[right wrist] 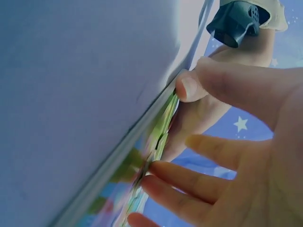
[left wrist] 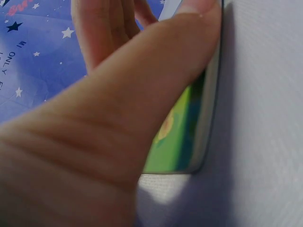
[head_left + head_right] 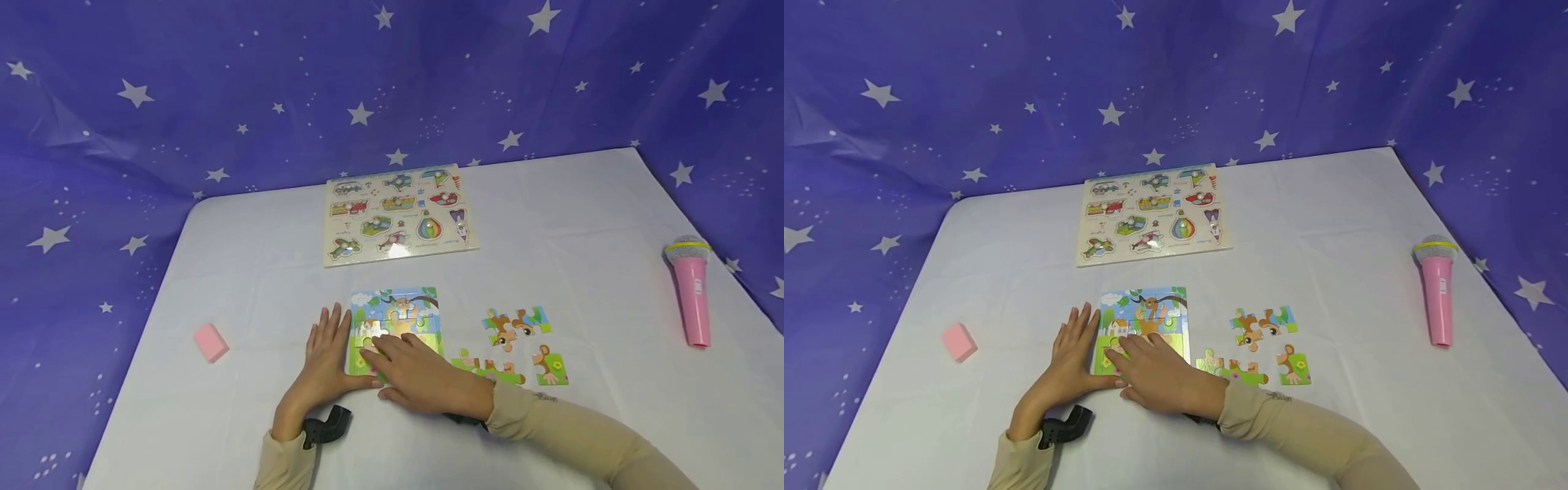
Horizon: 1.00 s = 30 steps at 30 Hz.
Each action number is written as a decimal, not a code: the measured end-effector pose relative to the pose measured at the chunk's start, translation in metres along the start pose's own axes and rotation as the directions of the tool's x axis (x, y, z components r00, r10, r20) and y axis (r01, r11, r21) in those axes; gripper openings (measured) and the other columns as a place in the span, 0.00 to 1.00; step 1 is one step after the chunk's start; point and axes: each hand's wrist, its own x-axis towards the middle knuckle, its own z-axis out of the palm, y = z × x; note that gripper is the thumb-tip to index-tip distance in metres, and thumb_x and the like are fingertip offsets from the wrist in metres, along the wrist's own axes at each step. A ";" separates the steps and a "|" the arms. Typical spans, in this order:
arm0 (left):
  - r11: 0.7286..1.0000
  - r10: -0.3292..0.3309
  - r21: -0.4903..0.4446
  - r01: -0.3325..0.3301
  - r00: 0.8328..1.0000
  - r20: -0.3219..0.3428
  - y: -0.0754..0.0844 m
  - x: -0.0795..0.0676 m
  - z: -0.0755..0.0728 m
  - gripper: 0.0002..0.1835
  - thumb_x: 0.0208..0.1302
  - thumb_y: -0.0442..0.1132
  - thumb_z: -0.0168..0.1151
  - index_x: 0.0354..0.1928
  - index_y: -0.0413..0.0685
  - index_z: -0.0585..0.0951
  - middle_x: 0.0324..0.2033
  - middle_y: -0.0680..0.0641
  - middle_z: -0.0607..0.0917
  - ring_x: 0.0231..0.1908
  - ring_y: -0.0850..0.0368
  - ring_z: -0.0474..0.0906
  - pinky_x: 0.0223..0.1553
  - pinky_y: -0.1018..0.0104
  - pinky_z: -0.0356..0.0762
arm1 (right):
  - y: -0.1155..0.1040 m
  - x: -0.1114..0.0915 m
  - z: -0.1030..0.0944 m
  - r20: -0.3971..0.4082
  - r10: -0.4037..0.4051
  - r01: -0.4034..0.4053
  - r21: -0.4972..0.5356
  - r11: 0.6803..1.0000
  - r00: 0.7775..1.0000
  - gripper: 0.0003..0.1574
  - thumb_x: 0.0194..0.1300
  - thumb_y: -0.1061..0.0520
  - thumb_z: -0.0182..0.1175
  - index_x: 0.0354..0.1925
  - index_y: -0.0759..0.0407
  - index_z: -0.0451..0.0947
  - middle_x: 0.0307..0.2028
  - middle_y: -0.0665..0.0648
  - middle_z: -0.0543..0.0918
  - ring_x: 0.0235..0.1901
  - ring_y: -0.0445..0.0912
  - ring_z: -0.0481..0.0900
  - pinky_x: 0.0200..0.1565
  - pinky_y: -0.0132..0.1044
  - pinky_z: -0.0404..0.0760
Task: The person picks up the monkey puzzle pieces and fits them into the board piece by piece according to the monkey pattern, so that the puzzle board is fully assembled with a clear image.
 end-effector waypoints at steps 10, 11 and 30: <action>1.000 0.023 0.000 -0.023 1.000 -0.018 0.000 0.000 0.000 0.64 0.33 0.59 0.73 0.69 0.37 0.48 0.70 0.35 0.43 0.69 0.36 0.33 0.65 0.39 0.33 | 0.004 0.003 0.002 -0.046 -0.007 0.010 0.074 0.997 0.999 0.31 0.65 0.41 0.49 0.61 0.53 0.64 0.62 0.58 0.66 0.63 0.50 0.62 0.59 0.45 0.68; 1.000 0.022 0.002 -0.022 1.000 -0.017 0.000 0.000 0.000 0.64 0.34 0.59 0.73 0.69 0.37 0.48 0.70 0.35 0.42 0.69 0.36 0.32 0.65 0.39 0.33 | 0.004 0.003 0.002 -0.035 -0.007 0.010 0.069 0.998 0.999 0.32 0.65 0.40 0.48 0.62 0.53 0.64 0.64 0.58 0.64 0.65 0.51 0.60 0.60 0.46 0.67; 1.000 0.003 -0.005 -0.003 1.000 0.004 -0.001 0.001 0.000 0.63 0.36 0.58 0.72 0.69 0.36 0.48 0.70 0.36 0.42 0.69 0.37 0.31 0.65 0.39 0.32 | 0.006 0.010 0.000 0.158 0.023 -0.037 0.083 0.996 0.987 0.37 0.68 0.35 0.36 0.68 0.51 0.55 0.71 0.55 0.49 0.71 0.53 0.44 0.67 0.53 0.52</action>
